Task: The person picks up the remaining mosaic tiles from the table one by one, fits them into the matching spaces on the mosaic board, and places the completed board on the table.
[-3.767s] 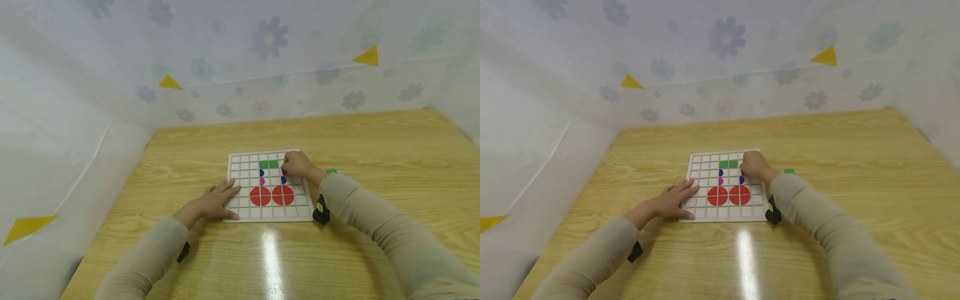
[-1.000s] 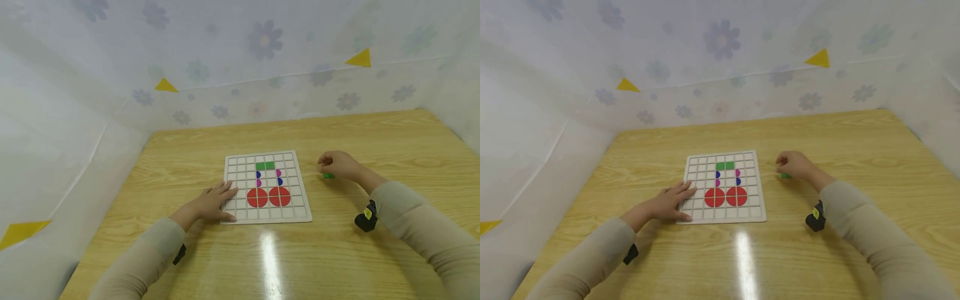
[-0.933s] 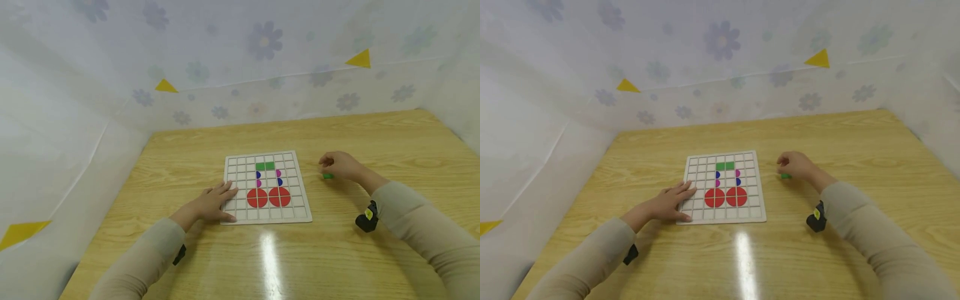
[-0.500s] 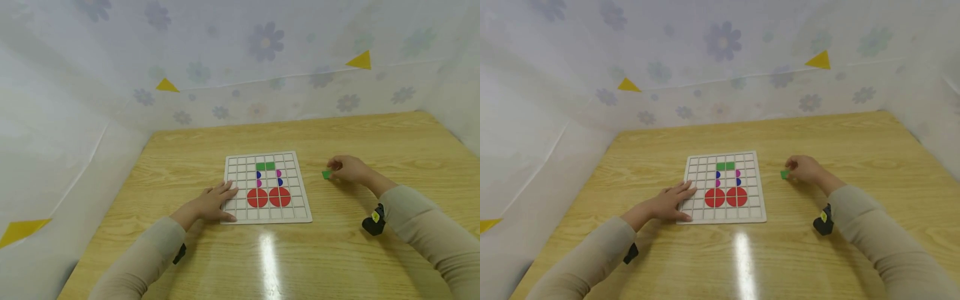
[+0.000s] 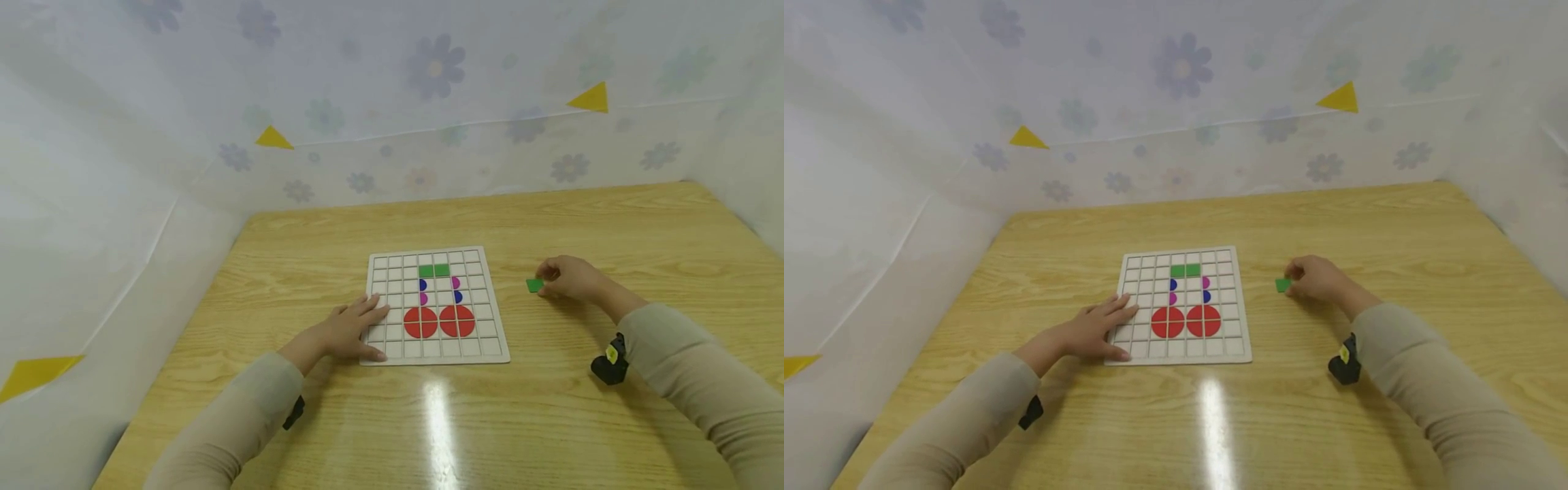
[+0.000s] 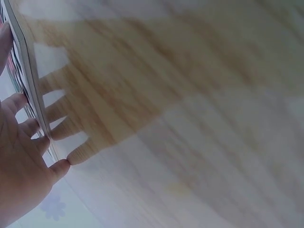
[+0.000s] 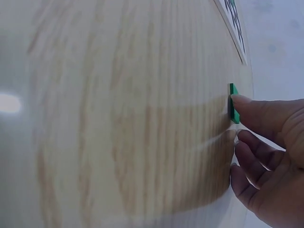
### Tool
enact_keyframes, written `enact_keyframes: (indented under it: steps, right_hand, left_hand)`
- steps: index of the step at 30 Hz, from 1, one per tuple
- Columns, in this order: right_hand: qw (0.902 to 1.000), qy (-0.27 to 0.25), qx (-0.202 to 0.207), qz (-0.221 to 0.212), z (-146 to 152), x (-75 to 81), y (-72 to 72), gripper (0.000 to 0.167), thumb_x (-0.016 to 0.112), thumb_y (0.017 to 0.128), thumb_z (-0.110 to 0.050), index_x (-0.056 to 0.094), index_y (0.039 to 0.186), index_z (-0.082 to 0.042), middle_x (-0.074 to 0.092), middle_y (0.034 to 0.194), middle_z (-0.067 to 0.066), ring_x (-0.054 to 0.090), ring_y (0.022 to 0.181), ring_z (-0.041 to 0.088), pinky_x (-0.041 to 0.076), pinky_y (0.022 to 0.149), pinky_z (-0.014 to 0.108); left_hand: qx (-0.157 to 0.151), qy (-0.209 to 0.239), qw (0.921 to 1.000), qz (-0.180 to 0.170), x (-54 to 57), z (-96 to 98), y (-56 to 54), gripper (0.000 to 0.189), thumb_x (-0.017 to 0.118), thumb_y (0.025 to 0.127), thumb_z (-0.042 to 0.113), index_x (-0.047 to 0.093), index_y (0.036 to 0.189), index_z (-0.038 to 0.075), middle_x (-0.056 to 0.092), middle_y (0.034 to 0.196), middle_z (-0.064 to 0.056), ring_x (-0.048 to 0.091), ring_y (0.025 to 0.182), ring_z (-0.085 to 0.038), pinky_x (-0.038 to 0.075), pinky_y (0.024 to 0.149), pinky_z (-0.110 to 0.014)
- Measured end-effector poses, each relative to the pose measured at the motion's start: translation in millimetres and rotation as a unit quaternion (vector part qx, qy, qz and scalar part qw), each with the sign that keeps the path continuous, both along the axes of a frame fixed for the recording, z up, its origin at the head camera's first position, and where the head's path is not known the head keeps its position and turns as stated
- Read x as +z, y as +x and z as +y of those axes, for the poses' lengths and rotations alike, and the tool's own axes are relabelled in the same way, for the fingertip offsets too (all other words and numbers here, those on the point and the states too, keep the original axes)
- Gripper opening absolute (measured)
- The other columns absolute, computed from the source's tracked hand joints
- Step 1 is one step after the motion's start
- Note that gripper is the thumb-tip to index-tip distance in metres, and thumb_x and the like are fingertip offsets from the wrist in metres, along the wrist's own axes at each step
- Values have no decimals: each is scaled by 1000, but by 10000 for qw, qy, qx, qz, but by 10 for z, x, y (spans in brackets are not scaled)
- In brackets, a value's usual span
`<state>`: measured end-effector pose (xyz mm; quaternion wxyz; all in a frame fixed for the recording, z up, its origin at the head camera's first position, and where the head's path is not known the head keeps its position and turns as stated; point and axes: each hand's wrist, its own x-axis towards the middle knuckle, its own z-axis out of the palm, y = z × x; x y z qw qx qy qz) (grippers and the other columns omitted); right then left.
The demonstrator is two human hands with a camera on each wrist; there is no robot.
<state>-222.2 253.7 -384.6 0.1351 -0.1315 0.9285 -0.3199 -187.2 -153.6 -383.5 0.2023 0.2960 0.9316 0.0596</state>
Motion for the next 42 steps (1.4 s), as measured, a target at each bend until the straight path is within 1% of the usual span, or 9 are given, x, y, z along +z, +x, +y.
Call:
enact_keyframes:
  steps: [3,6,10,13,18,22,30,36,42]
  right_hand:
    - [10000,35,-16,41,4,-30,-11,33,63,78,-14,53,102,7,52,101,21,47,94,34,38,77,46]
    - [9999,97,1,103,-1,-42,-13,27,63,78,-12,54,97,5,53,96,18,49,88,31,39,73,43]
    - [9997,137,-18,203,-25,-25,-4,22,62,77,-7,51,92,4,53,89,15,49,80,27,39,68,39]
    - [9996,119,-69,236,-50,-4,4,22,63,77,-6,48,90,3,52,87,15,48,79,26,39,67,38]
    - [9997,45,-116,207,-69,8,25,23,63,76,-6,45,90,2,52,88,15,49,80,26,40,67,36]
    - [9998,-55,-94,176,-73,8,45,23,63,76,-6,45,88,1,51,85,13,48,77,24,40,64,34]
    - [9994,-223,-154,195,-77,-14,52,15,60,78,-2,47,86,1,49,79,9,44,71,21,38,60,32]
    - [9990,-360,-176,199,-99,-45,38,9,55,81,-2,50,87,1,51,80,9,46,72,20,39,60,31]
    - [9986,-395,-213,292,-186,-7,38,8,54,82,-3,52,88,2,53,81,9,47,72,20,39,60,31]
  left_hand:
    - [-9,16,10000,-20,-12,-3,1,85,53,71,61,19,139,23,6,144,-2,0,130,-22,11,98,-46]
    - [-4,37,10000,-46,-20,-7,4,85,53,71,61,18,139,23,5,144,-2,0,130,-22,10,98,-46]
    - [15,48,10000,-66,-12,-6,3,85,53,71,60,18,139,23,4,144,-3,-1,130,-22,10,98,-46]
    - [42,60,9999,-92,9,-4,-1,85,54,71,60,18,139,22,4,144,-3,-1,130,-22,9,99,-46]
    - [10,-8,10000,-61,26,-3,-9,85,53,71,60,18,139,22,4,144,-3,-2,130,-22,9,99,-45]
    - [-11,-28,10000,-74,22,-1,-15,85,53,71,61,17,139,22,4,144,-3,-2,130,-22,9,99,-46]
    - [18,-50,10000,-54,-8,16,-26,85,53,71,60,18,139,23,5,144,-3,-1,130,-22,10,99,-45]
    - [45,-89,9999,-70,-24,10,-28,84,52,71,61,18,139,24,5,144,-2,-1,130,-21,10,99,-45]
    - [81,-92,9999,-92,-45,11,-39,84,52,71,61,18,139,25,5,144,-2,-2,130,-21,10,99,-46]
